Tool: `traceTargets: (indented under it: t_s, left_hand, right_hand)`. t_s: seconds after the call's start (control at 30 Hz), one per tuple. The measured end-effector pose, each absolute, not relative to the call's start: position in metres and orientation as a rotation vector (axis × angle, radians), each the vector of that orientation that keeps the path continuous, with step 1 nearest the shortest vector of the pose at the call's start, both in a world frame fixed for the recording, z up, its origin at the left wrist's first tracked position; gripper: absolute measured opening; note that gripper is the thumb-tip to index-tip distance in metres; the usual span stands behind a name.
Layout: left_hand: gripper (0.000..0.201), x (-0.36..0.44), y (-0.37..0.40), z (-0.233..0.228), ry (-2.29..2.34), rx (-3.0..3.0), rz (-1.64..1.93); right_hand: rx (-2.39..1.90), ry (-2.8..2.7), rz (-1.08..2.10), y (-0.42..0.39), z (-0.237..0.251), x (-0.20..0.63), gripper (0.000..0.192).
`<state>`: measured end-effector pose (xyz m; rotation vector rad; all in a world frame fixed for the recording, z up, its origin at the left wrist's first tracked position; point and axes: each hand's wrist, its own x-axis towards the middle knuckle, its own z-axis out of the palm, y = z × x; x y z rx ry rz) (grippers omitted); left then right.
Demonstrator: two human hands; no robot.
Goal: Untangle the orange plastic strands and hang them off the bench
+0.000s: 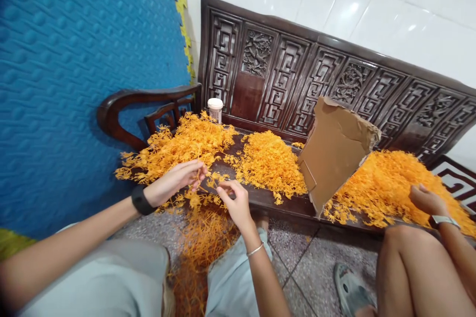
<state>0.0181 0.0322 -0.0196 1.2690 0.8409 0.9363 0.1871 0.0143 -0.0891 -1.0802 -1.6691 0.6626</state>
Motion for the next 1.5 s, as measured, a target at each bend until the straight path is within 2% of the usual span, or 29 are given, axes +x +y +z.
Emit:
traceTargets:
  t_s: [0.2,0.4,0.6,0.93,1.3,1.5]
  left_hand:
    - [0.025,0.018,0.031,-0.018,0.742,1.261,0.905]
    - [0.027,0.021,0.029,-0.015,0.743,1.277,0.887]
    - [0.028,0.023,0.029,-0.013,0.781,1.305,0.858]
    - [0.030,0.024,0.035,-0.018,0.986,1.456,0.708]
    - [0.032,0.028,0.025,-0.021,0.872,1.521,0.478]
    - [0.032,0.060,-0.016,-0.015,0.817,1.659,0.614]
  right_hand:
    - [-1.090,-1.734,0.441,0.021,-0.081,0.183,0.024]
    - [-1.112,-1.933,0.598,0.031,-0.092,0.190,0.034]
    - [-1.114,-1.891,0.736,0.029,-0.107,0.189,0.022]
    - [-1.049,-1.343,1.097,0.020,-0.120,0.197,0.023]
    - [-1.139,-0.669,1.020,0.002,-0.142,0.258,0.023]
    - [-1.187,-0.550,1.025,-0.008,-0.162,0.267,0.024]
